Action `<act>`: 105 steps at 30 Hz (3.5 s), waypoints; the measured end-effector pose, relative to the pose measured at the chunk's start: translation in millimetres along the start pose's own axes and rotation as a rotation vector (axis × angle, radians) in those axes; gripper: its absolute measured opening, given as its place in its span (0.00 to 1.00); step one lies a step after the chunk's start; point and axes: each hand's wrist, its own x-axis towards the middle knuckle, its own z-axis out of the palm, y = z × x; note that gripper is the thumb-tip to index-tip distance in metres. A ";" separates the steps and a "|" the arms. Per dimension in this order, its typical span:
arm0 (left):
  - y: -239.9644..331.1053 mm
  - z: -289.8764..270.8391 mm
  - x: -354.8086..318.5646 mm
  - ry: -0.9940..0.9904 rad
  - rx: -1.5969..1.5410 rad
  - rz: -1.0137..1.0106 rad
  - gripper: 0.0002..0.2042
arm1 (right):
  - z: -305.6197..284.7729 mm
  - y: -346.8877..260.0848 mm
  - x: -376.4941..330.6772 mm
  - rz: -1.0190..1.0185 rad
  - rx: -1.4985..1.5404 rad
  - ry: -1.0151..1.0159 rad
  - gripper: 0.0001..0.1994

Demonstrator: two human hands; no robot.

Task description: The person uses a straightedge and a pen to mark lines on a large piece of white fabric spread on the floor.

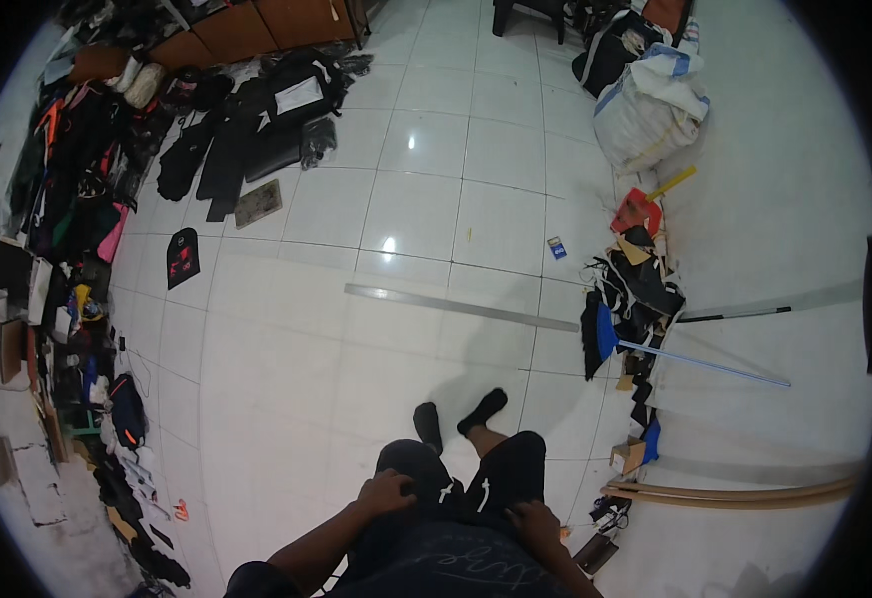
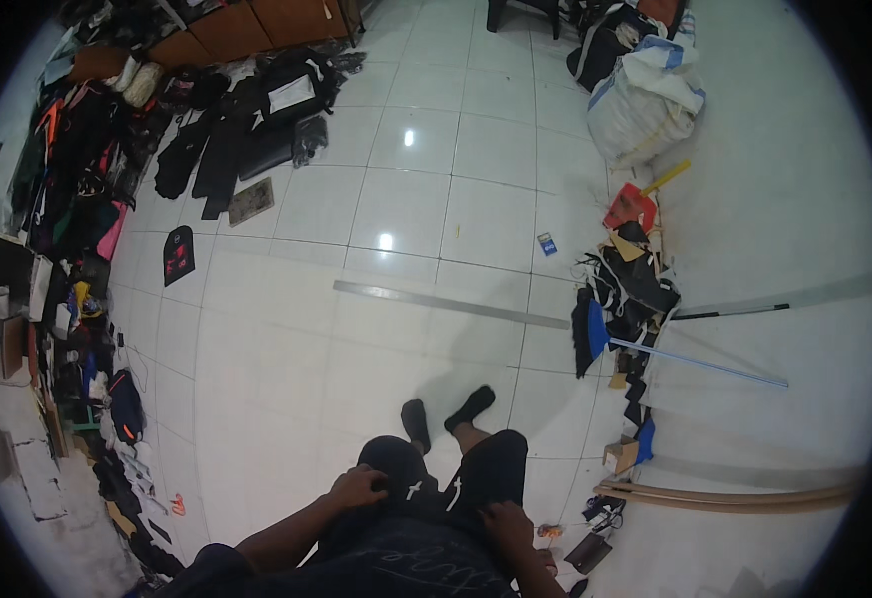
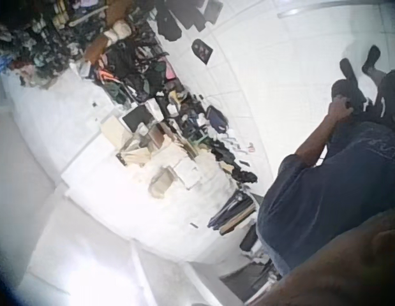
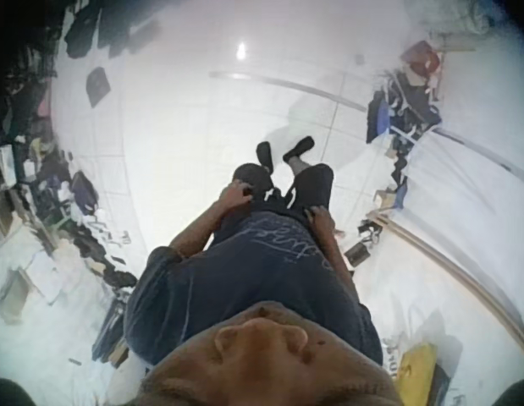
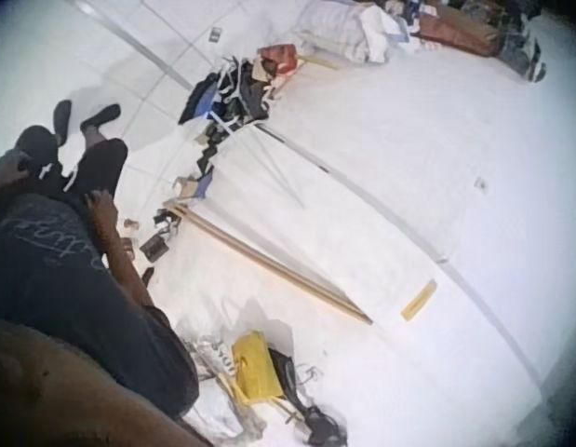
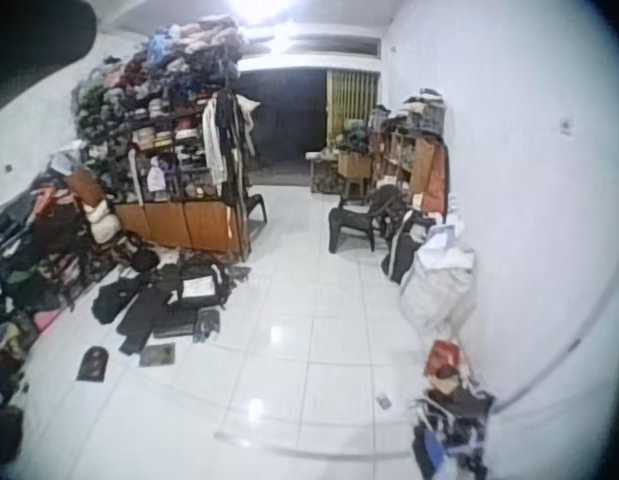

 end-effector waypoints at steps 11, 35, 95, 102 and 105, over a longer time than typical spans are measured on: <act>25.9 -62.2 17.3 -0.361 -0.071 -0.176 0.16 | -68.5 -4.7 122.3 -0.215 0.068 -0.810 0.19; -368.6 -149.6 615.6 0.931 0.039 -0.148 0.39 | 85.5 205.3 765.6 -0.401 -0.292 0.451 0.27; -356.8 -136.9 694.9 1.062 -0.069 -0.288 0.47 | 52.1 223.0 815.8 -0.550 -0.249 0.557 0.23; -354.2 -138.8 689.9 1.057 -0.029 -0.325 0.47 | 55.7 209.0 808.4 -0.469 -0.203 0.516 0.21; -351.8 -139.6 688.1 1.060 -0.028 -0.315 0.45 | 57.3 208.7 803.3 -0.454 -0.244 0.523 0.21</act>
